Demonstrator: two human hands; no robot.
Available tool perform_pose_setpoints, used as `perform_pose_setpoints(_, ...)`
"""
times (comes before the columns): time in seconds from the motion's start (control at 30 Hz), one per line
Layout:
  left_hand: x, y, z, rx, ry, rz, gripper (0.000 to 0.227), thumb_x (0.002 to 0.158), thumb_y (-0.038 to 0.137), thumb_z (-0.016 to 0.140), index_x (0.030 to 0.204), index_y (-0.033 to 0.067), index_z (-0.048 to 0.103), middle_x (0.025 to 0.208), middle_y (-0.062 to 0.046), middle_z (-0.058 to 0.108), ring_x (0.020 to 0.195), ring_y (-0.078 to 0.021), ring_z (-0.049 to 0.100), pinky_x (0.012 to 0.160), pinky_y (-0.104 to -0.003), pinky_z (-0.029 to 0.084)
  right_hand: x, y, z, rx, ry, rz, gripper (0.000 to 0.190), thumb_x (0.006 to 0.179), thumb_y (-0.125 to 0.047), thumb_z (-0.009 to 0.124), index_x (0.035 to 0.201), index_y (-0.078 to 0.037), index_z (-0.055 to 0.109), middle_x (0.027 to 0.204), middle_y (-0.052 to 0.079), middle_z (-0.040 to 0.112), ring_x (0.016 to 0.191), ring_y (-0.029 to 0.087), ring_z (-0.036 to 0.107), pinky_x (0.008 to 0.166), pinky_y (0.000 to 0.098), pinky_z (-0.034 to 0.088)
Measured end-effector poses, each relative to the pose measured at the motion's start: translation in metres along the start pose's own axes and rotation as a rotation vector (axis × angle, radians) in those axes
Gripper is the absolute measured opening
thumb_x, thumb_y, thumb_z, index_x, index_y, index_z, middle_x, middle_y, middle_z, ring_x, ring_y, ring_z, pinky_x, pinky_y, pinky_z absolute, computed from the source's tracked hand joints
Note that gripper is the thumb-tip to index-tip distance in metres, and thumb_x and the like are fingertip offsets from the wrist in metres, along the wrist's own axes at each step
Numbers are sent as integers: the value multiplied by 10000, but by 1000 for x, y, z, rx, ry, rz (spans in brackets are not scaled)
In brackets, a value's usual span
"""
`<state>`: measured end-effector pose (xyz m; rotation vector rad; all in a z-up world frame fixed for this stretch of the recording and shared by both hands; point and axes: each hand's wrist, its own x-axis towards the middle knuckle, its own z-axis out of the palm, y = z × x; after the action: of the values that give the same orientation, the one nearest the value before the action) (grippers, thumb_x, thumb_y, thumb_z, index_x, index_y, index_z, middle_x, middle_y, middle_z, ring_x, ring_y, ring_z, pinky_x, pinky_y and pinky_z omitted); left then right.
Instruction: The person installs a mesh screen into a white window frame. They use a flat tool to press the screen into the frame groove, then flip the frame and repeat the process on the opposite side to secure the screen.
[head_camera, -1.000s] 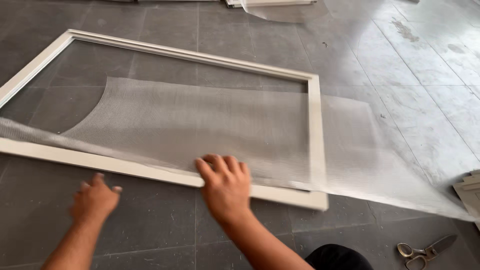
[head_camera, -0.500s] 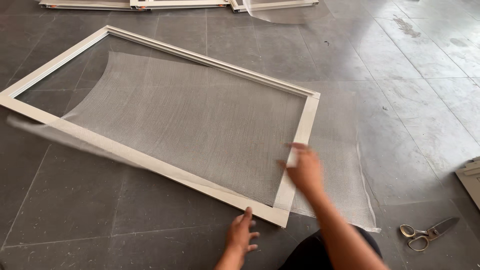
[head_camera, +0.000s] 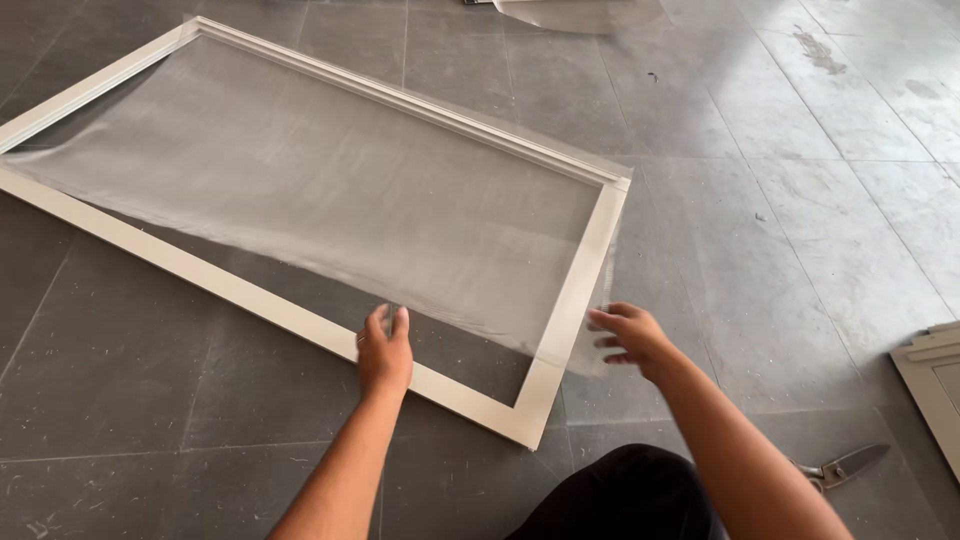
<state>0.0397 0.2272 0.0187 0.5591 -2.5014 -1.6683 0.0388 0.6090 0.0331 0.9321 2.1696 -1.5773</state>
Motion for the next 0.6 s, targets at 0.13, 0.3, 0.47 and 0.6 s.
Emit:
perform_pose_setpoints(0.13,-68,4,-3,532,-77,-152,679,940,581,591,1526,304,390,1656,-117,232,1491,-394,317,1085,-548,466,3,-45,52,-208,143,68,524,929,-359,763,1352,-86,616,1245,94,662,1060,257,630,802,434,567)
perform_pose_setpoints(0.3,-120,9,34,565,9,-308,1014,874,521,697,1602,106,126,1634,-244,105,1493,-422,189,1181,-533,287,25,-18,81,275,263,179,470,882,-213,786,1213,94,657,1160,221,713,879,328,752,673,455,649)
perform_pose_setpoints(0.47,-111,-7,20,503,65,-213,1130,822,401,783,1568,-69,76,1625,-263,191,1510,-393,265,1220,-456,273,23,22,93,284,209,239,535,896,-268,810,1178,160,658,1115,279,719,892,359,740,616,473,551)
perform_pose_setpoints(0.6,-85,-50,-17,508,135,-121,1155,746,299,829,1547,-91,93,1625,-284,232,1496,-381,323,1206,-445,292,-13,38,141,236,269,229,503,918,-287,762,1225,99,663,1151,248,720,951,396,733,736,517,612)
